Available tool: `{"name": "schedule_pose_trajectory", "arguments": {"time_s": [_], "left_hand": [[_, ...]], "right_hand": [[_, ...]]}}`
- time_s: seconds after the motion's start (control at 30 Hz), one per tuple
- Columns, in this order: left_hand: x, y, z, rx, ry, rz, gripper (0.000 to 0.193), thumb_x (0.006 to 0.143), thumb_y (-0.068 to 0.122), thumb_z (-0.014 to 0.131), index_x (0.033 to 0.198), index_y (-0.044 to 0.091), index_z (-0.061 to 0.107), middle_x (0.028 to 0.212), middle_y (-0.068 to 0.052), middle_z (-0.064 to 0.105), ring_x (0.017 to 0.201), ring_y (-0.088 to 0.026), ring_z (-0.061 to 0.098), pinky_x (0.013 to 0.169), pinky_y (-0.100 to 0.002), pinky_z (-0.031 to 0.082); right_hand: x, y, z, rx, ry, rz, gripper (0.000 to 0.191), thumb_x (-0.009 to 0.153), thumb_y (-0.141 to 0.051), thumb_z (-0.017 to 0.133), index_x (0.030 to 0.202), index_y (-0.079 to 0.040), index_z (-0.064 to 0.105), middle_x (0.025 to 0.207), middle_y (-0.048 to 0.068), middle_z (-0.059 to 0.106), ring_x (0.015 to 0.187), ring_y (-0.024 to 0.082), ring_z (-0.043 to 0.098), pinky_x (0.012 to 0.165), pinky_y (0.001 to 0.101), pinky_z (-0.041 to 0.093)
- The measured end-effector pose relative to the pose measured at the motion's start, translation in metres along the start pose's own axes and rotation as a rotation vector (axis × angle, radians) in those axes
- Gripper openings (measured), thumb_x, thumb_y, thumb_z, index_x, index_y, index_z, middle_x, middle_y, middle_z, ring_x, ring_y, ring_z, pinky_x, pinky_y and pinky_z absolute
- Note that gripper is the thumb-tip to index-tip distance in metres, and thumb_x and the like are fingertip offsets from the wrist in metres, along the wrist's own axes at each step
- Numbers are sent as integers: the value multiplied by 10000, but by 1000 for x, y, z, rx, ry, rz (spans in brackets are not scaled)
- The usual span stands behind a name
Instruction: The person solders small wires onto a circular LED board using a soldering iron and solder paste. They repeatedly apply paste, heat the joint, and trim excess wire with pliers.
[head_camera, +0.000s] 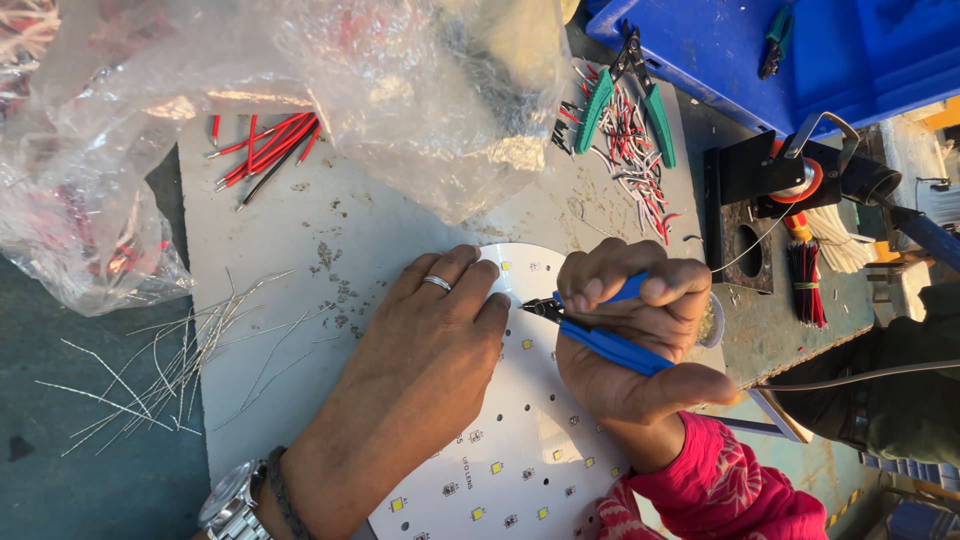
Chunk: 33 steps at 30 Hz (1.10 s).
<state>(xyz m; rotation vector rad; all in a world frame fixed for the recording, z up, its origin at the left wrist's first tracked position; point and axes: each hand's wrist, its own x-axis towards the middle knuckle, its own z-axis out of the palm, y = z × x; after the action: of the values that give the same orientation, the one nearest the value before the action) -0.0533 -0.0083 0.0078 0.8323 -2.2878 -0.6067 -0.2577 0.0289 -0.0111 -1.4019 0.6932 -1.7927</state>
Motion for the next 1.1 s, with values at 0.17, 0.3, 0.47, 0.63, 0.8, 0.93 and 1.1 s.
{"name": "schedule_pose_trajectory", "arguments": {"time_s": [0.17, 0.3, 0.47, 0.63, 0.8, 0.93, 1.1], "left_hand": [[1, 0, 2, -20, 9, -19, 161, 818, 98, 619, 860, -26, 711, 1124, -205, 641, 1222, -370, 549, 1032, -489, 414], [1, 0, 2, -21, 44, -6, 182, 812, 104, 621, 882, -29, 725, 1131, -207, 642, 1211, -375, 550, 1040, -500, 411], [3, 1, 3, -20, 47, -13, 184, 805, 116, 634, 866, -28, 732, 1111, -199, 642, 1197, -373, 554, 1037, -504, 412], [3, 1, 3, -31, 37, -22, 175, 793, 124, 655, 861, -14, 737, 1088, -183, 642, 1184, -370, 550, 1028, -497, 414], [4, -1, -2, -64, -1, -21, 176, 785, 123, 688, 895, -5, 739, 1101, -156, 643, 1183, -351, 547, 1024, -489, 413], [2, -3, -3, -77, -16, -11, 188, 781, 130, 718, 910, -5, 732, 1119, -153, 643, 1185, -343, 548, 1022, -485, 416], [1, -5, 6, -40, 26, -6, 210, 805, 135, 721, 992, 48, 757, 1126, -126, 646, 1185, -329, 550, 1025, -484, 406]], "right_hand": [[1, 0, 3, -17, 25, -1, 701, 903, -775, 511, 1162, -124, 492, 926, 126, 590, 773, 187, 524, 675, 314, 433], [3, 1, 4, -28, 31, -12, 685, 891, -771, 516, 1127, -129, 477, 929, 123, 580, 747, 182, 512, 671, 329, 441], [3, 3, 5, -35, 14, -34, 677, 896, -769, 504, 1117, -129, 476, 922, 121, 577, 728, 171, 500, 644, 317, 434], [4, 6, 5, -19, -9, -63, 684, 898, -773, 493, 1122, -127, 481, 915, 126, 588, 708, 165, 505, 626, 304, 435], [5, 9, 6, -57, -63, -90, 759, 891, -814, 480, 1215, -127, 494, 951, 111, 570, 768, 162, 497, 697, 295, 429], [9, 3, 0, 15, 45, 3, 768, 914, -827, 464, 1175, -105, 493, 928, 111, 550, 753, 178, 491, 696, 300, 408], [9, -20, -19, 107, 183, 52, 770, 968, -823, 423, 1180, -88, 504, 937, 120, 543, 786, 192, 493, 724, 297, 402]]}}
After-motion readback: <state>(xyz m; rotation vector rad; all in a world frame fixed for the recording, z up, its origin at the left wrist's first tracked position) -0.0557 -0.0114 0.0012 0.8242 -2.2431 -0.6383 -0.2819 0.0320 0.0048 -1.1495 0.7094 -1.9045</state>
